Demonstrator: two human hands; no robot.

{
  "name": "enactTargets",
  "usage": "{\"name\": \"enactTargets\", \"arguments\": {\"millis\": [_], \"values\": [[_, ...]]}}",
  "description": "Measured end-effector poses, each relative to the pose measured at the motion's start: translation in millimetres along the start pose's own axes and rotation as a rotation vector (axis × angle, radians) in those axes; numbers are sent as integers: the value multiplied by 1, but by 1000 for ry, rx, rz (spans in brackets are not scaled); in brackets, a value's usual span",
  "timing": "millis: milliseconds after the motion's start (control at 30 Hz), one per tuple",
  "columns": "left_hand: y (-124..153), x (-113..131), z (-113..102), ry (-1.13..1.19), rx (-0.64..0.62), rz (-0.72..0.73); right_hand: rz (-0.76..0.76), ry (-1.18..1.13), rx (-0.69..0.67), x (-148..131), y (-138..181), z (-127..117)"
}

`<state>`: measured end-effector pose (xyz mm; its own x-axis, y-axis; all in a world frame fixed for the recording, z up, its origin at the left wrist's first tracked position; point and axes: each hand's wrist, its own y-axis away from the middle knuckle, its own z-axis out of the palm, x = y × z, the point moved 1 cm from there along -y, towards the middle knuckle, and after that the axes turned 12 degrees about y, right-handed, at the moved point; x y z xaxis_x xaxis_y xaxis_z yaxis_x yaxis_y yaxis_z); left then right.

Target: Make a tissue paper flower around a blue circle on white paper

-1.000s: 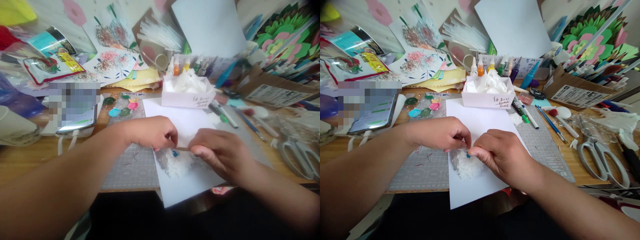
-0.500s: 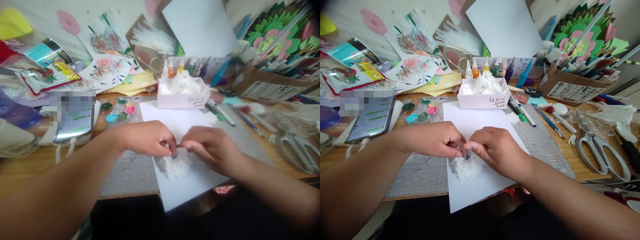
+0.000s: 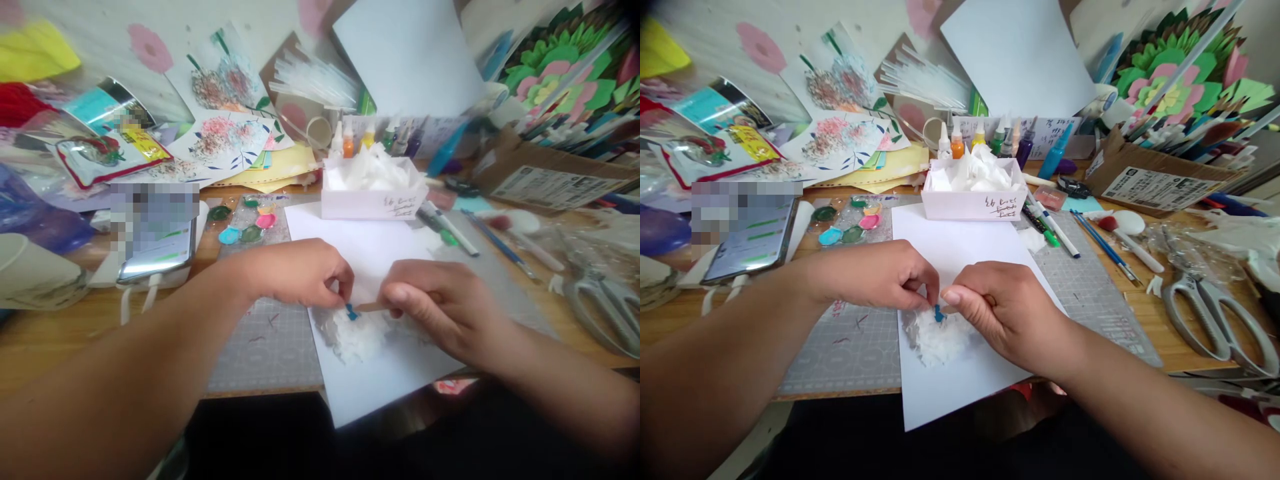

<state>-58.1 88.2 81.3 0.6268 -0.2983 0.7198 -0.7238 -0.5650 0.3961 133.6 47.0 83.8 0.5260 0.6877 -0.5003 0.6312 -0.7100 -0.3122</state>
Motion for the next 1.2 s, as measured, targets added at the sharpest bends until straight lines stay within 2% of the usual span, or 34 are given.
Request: {"name": "enactTargets", "arguments": {"millis": [267,567,700,900,1100,1200], "values": [[-1,-1,0,-18,-5,10,3,92,27,3,-2,-7],[1,0,-1,-9,-26,28,156,29,19,11,4,-9],[4,3,-2,16,-40,43,178,34,-20,14,3,-12],[4,5,0,112,-93,122,201,-11,14,11,4,-17],[-1,3,4,80,-37,85,155,-51,-82,9,4,-11],[-1,3,5,80,-28,76,166,-22,-63,12,3,-11]]}}
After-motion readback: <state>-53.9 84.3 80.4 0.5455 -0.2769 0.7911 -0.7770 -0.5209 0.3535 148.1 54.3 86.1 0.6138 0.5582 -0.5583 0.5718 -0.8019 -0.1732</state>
